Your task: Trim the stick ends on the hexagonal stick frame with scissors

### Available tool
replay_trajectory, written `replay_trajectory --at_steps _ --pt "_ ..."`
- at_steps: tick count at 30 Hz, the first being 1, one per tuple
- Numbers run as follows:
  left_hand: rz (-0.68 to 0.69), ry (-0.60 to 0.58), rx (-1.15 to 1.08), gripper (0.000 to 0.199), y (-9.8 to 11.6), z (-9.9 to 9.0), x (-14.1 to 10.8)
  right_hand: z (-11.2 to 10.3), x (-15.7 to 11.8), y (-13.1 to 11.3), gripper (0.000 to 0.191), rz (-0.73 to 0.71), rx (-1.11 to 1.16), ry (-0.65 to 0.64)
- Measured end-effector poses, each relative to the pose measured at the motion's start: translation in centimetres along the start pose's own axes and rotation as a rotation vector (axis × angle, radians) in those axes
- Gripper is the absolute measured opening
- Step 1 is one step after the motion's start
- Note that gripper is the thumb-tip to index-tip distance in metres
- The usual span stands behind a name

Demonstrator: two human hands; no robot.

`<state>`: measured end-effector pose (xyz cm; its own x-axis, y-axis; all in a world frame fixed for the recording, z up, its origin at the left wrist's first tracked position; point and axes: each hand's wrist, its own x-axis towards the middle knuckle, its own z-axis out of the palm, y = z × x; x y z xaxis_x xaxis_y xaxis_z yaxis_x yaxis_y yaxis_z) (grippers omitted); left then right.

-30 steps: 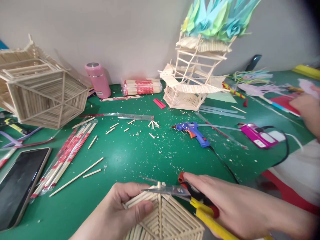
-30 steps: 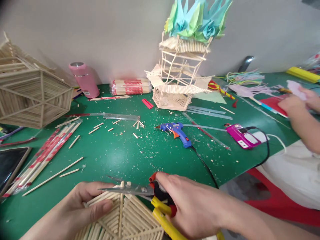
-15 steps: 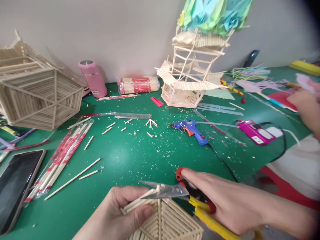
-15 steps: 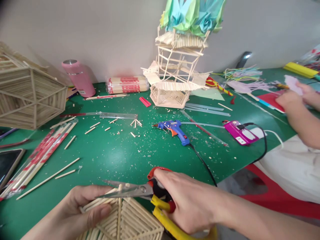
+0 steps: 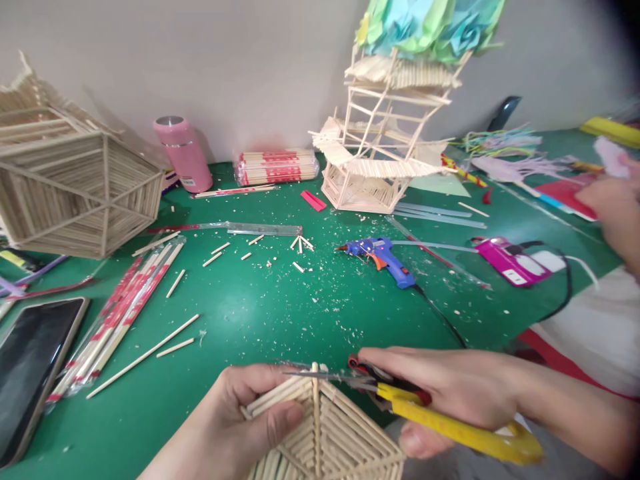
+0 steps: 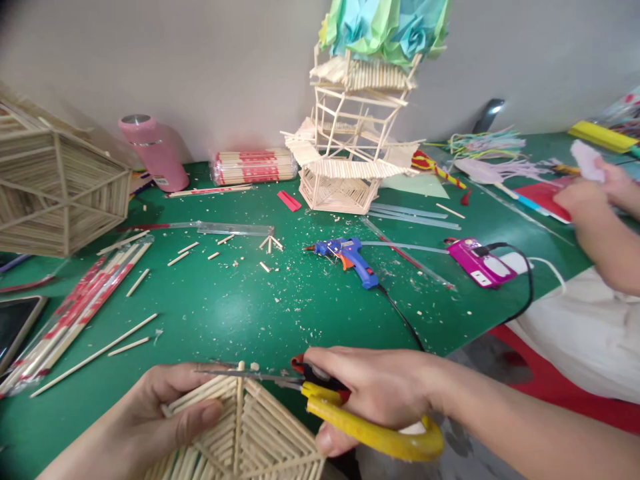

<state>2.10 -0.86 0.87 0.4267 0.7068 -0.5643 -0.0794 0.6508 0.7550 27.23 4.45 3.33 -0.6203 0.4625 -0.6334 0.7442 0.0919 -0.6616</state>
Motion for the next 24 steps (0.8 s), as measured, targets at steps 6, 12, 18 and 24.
replay_trajectory --at_steps 6,12,18,24 --pt "0.035 -0.036 0.006 0.024 0.0 0.0 0.2 -0.3 0.1 -0.3 0.054 0.031 0.011 -0.088" --pt "0.023 -0.052 -0.003 0.023 0.0 0.0 0.1 -0.4 0.2 -0.3 0.055 0.006 -0.021 -0.079" --pt "-0.011 -0.072 0.018 0.026 0.1 -0.1 0.3 -0.3 0.2 -0.6 0.057 0.000 -0.053 -0.095" --pt "0.007 -0.090 0.020 0.027 0.2 -0.1 0.2 -0.3 -0.2 -1.7 0.057 0.095 -0.189 -0.092"
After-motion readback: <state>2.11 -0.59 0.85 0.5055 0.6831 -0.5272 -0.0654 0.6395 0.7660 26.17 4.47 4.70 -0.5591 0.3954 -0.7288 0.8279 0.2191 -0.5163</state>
